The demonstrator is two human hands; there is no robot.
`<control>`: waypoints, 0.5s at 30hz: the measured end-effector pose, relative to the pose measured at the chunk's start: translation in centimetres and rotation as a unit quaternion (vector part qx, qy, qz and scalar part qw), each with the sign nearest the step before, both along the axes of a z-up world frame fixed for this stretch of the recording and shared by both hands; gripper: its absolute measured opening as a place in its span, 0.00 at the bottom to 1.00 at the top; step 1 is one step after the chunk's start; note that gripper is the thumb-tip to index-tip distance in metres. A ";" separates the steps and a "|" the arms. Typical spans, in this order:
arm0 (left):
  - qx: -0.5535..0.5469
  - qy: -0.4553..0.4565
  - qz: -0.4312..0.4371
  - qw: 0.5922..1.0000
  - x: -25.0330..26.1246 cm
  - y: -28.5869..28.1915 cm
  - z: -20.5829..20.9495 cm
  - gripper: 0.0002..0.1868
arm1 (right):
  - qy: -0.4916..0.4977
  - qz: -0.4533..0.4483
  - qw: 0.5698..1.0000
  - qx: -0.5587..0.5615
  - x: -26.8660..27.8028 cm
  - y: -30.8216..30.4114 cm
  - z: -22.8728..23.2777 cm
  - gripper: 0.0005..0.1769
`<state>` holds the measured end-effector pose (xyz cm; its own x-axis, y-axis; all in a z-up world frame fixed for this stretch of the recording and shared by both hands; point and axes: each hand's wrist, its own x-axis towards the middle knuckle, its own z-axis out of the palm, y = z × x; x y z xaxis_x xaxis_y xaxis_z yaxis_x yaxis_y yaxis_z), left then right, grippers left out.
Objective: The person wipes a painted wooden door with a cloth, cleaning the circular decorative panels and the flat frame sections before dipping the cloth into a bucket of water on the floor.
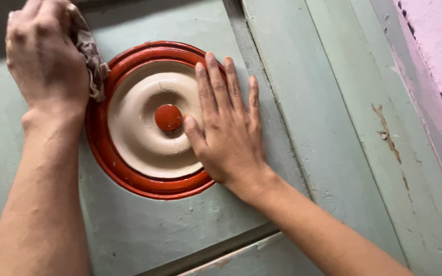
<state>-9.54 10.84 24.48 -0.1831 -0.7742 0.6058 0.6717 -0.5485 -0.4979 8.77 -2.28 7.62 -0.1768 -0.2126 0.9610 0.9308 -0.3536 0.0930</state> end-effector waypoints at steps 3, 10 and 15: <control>0.020 -0.017 -0.051 0.998 1.1 0.5 1.3 0.12 | 0.005 -0.002 1.000 0.003 -0.1 0.1 0.0 0.43; 0.066 -0.026 0.012 0.997 6.4 -2.8 3.9 0.07 | 0.000 -0.003 1.000 0.010 -0.1 0.3 0.1 0.43; -0.060 0.183 -0.144 0.971 13.8 -6.7 4.9 0.09 | -0.017 -0.002 1.000 0.010 0.4 0.4 0.0 0.42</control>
<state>4.28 4.18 29.34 -0.1375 -0.6423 0.7540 0.2725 -0.7564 -0.5947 9.15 -1.87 7.64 -0.2103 -0.2310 0.9499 0.9255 -0.3602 0.1173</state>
